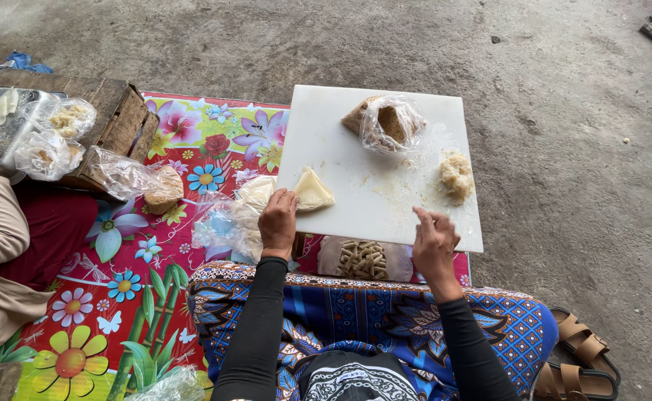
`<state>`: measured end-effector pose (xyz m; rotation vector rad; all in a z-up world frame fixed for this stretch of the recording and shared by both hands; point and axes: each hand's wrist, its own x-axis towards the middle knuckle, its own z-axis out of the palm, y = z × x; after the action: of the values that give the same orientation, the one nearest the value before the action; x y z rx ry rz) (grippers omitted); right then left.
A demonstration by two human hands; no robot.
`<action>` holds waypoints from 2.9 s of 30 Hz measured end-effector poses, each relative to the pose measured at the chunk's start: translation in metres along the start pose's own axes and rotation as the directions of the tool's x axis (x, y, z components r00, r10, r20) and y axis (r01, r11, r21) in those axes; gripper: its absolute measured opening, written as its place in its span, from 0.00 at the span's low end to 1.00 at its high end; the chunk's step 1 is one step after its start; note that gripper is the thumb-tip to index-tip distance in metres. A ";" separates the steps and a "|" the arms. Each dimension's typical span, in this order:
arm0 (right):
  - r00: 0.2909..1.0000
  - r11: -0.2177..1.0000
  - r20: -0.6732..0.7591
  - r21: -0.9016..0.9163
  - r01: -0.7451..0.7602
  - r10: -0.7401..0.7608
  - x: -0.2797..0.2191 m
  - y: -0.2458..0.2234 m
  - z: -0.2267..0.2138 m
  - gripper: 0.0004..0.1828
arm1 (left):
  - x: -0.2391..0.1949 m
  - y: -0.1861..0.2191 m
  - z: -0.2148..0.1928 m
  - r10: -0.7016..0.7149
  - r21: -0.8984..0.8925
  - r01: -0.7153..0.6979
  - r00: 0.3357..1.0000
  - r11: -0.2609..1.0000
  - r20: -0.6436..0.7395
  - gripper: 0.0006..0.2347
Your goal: The person sits on a floral mat and repeatedly wraps a brown filling into thin triangular wrappers. They scoop the filling with a small spoon, place it on the wrapper, fold the edges, and set the finished item into a plastic bag. A second person works alongside on a similar task.
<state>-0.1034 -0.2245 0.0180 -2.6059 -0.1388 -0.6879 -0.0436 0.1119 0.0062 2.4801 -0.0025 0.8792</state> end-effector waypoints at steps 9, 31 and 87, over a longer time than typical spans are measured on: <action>0.994 0.955 0.097 -0.294 -0.026 0.057 0.048 0.066 -0.005 0.24 | 0.011 0.011 -0.012 -0.205 -0.160 0.217 0.975 0.963 0.087 0.04; 0.995 0.983 0.095 -0.176 0.042 -0.025 0.018 0.053 -0.010 0.26 | 0.049 0.030 -0.013 -0.196 -0.031 0.215 0.933 0.976 0.301 0.11; 0.986 0.976 0.169 -0.216 0.022 0.015 0.017 0.050 -0.011 0.25 | 0.068 0.037 -0.047 0.239 -0.410 -0.237 0.970 0.881 -0.048 0.06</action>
<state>-0.0834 -0.2745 0.0158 -2.8742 -0.1256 -0.5058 -0.0237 0.1119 0.0945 2.1063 -0.4595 0.8676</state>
